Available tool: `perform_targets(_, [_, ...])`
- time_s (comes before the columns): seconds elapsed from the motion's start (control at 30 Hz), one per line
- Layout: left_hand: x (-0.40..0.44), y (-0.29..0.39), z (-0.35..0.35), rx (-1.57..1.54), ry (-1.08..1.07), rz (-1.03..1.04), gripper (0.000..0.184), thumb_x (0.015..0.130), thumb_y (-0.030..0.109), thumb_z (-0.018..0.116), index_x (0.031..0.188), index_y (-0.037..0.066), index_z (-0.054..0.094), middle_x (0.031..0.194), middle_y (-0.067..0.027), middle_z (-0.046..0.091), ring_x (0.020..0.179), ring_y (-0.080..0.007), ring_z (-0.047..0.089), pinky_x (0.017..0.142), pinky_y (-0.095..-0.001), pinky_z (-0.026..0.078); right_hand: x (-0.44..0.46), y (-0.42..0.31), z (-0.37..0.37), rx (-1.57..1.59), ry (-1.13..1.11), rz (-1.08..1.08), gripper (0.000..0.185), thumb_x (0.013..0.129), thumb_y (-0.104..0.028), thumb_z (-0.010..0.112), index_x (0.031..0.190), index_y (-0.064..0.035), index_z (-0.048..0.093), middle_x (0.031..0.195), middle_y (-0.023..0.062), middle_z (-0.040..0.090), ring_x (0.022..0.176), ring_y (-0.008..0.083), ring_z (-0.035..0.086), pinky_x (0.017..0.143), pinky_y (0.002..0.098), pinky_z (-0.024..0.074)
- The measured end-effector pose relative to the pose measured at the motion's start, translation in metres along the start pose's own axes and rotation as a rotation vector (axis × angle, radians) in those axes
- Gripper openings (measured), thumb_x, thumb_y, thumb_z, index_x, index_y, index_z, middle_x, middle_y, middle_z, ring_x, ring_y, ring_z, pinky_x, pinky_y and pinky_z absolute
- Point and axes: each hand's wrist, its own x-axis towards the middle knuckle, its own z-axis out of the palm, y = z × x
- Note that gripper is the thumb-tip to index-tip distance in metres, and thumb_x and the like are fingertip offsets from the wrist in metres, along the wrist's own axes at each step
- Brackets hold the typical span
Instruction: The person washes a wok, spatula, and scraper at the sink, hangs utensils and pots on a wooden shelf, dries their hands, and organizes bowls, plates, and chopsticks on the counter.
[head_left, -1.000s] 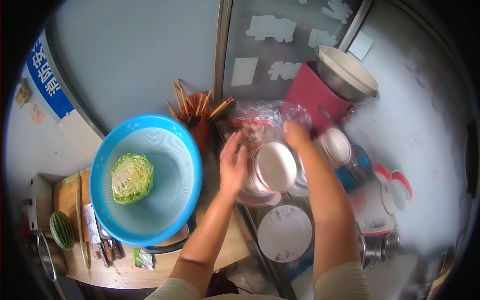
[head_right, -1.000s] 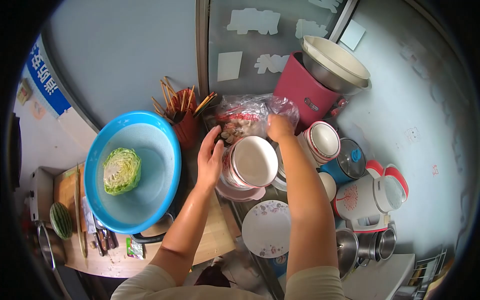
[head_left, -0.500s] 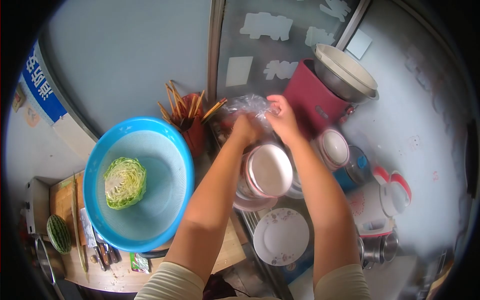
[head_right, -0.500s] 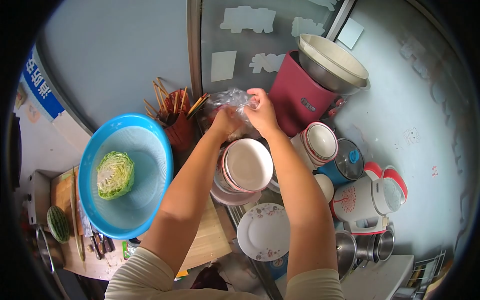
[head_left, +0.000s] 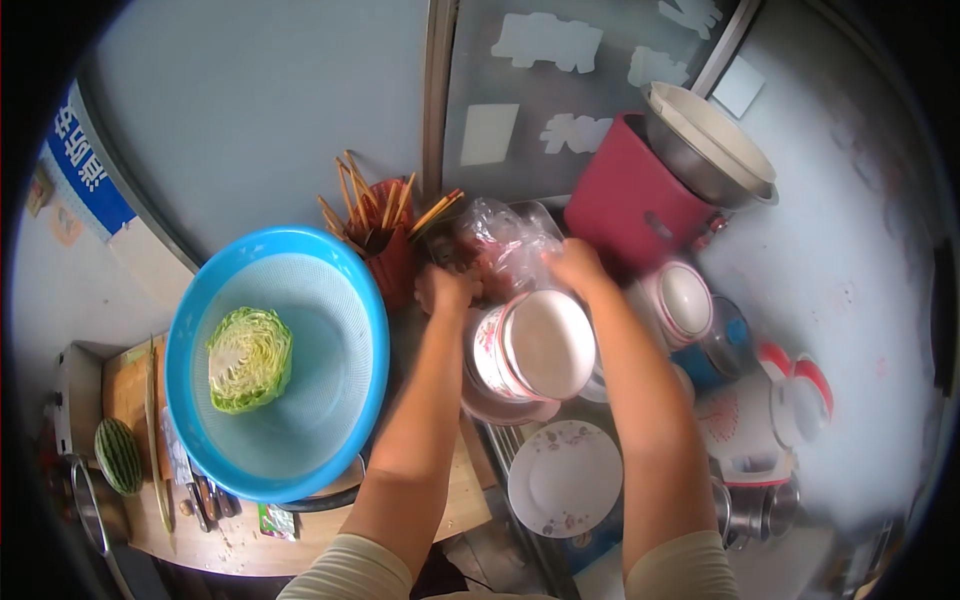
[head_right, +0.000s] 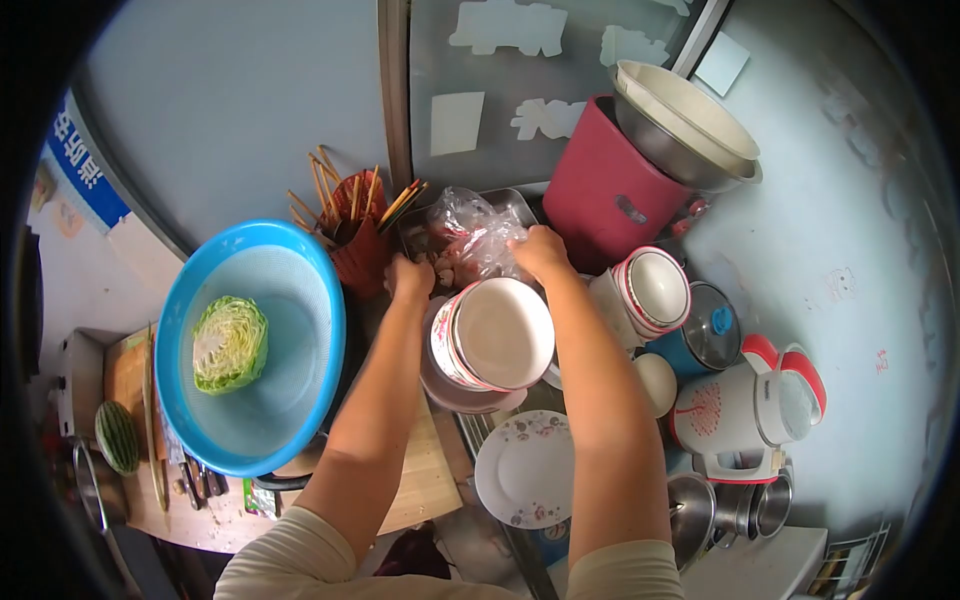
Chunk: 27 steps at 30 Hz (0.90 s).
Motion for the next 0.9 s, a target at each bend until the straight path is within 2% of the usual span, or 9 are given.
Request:
perform_targets(0.07, [0.017, -0.032, 0.017, -0.055, -0.142, -0.025, 0.042, 0.065, 0.017, 0.069, 0.100, -0.003, 0.056, 0.096, -0.0227, 0.061, 0.094, -0.0363, 0.059, 0.081, -0.0407, 0.047, 0.005, 0.004, 0.003, 0.004, -0.022, 0.030, 0.044, 0.078, -0.031, 0.063, 0.104, 0.0044, 0.058, 0.109, 0.0226, 0.057, 0.100, 0.0332, 0.057, 0.085, 0.0385, 0.0448])
perform_targets(0.17, [0.020, -0.043, 0.024, 0.086, -0.052, 0.110, 0.038, 0.068, 0.013, 0.063, 0.100, -0.004, 0.052, 0.095, -0.0260, 0.060, 0.094, -0.0392, 0.058, 0.082, -0.0430, 0.045, 0.002, -0.002, 0.002, 0.021, -0.060, 0.090, 0.044, 0.078, -0.030, 0.063, 0.105, 0.0050, 0.057, 0.109, 0.0234, 0.057, 0.100, 0.0340, 0.057, 0.086, 0.0385, 0.0445])
perform_targets(0.27, [0.021, -0.041, 0.025, 0.032, -0.013, 0.117, 0.036, 0.069, 0.011, 0.060, 0.100, -0.003, 0.050, 0.095, -0.0281, 0.059, 0.094, -0.0407, 0.056, 0.082, -0.0434, 0.045, -0.003, -0.008, 0.000, 0.007, -0.079, 0.114, 0.045, 0.080, -0.030, 0.061, 0.106, 0.0070, 0.056, 0.110, 0.0241, 0.056, 0.102, 0.0326, 0.057, 0.085, 0.0378, 0.0446])
perform_targets(0.47, [0.028, -0.046, 0.036, -0.080, 0.037, 0.120, 0.034, 0.067, 0.006, 0.059, 0.098, -0.001, 0.049, 0.096, -0.0270, 0.059, 0.096, -0.0413, 0.055, 0.081, -0.0432, 0.045, -0.012, -0.009, -0.005, 0.548, -0.210, 0.257, 0.044, 0.083, -0.026, 0.060, 0.106, 0.0109, 0.054, 0.110, 0.0253, 0.056, 0.099, 0.0309, 0.058, 0.082, 0.0396, 0.0450])
perform_targets(0.57, [0.030, -0.043, 0.034, -0.080, 0.020, 0.167, 0.035, 0.065, 0.004, 0.059, 0.098, 0.000, 0.050, 0.095, -0.0264, 0.059, 0.094, -0.0423, 0.055, 0.081, -0.0439, 0.044, -0.015, -0.009, -0.011, 0.667, -0.307, 0.270, 0.057, 0.081, -0.027, 0.062, 0.118, 0.0120, 0.043, 0.116, 0.0265, 0.051, 0.102, 0.0305, 0.055, 0.081, 0.0411, 0.0453])
perform_targets(0.67, [0.033, -0.045, 0.037, -0.099, 0.006, 0.192, 0.031, 0.068, 0.005, 0.057, 0.098, 0.001, 0.050, 0.094, -0.0265, 0.059, 0.093, -0.0432, 0.055, 0.080, -0.0447, 0.044, -0.013, -0.004, -0.002, 0.543, -0.306, 0.238, 0.072, 0.076, -0.038, 0.066, 0.126, 0.0051, 0.037, 0.116, 0.0218, 0.050, 0.102, 0.0274, 0.052, 0.086, 0.0392, 0.0418])
perform_targets(0.77, [0.029, -0.043, 0.036, -0.031, -0.016, 0.205, 0.031, 0.072, 0.007, 0.052, 0.103, 0.002, 0.048, 0.097, -0.0266, 0.058, 0.094, -0.0431, 0.055, 0.081, -0.0456, 0.044, -0.026, -0.010, -0.009, 0.581, -0.376, 0.190, 0.097, 0.073, -0.031, 0.071, 0.136, 0.0046, 0.006, 0.131, 0.0277, 0.034, 0.113, 0.0309, 0.047, 0.085, 0.0421, 0.0442])
perform_targets(0.87, [0.016, -0.049, 0.028, 0.048, -0.056, 0.264, 0.037, 0.076, 0.011, 0.049, 0.111, 0.002, 0.041, 0.100, -0.0282, 0.057, 0.095, -0.0429, 0.055, 0.083, -0.0467, 0.043, -0.026, 0.002, -0.005, 0.576, -0.362, 0.067, 0.102, 0.069, -0.027, 0.075, 0.138, 0.0018, 0.005, 0.132, 0.0263, 0.033, 0.117, 0.0317, 0.043, 0.089, 0.0406, 0.0424])
perform_targets(0.9, [0.017, -0.052, 0.031, 0.098, -0.101, 0.199, 0.040, 0.077, 0.013, 0.049, 0.113, 0.001, 0.038, 0.101, -0.0287, 0.057, 0.096, -0.0430, 0.055, 0.084, -0.0469, 0.043, -0.025, 0.005, -0.003, 0.637, -0.402, 0.065, 0.103, 0.067, -0.026, 0.076, 0.138, 0.0005, 0.006, 0.133, 0.0245, 0.032, 0.119, 0.0312, 0.040, 0.093, 0.0398, 0.0386])
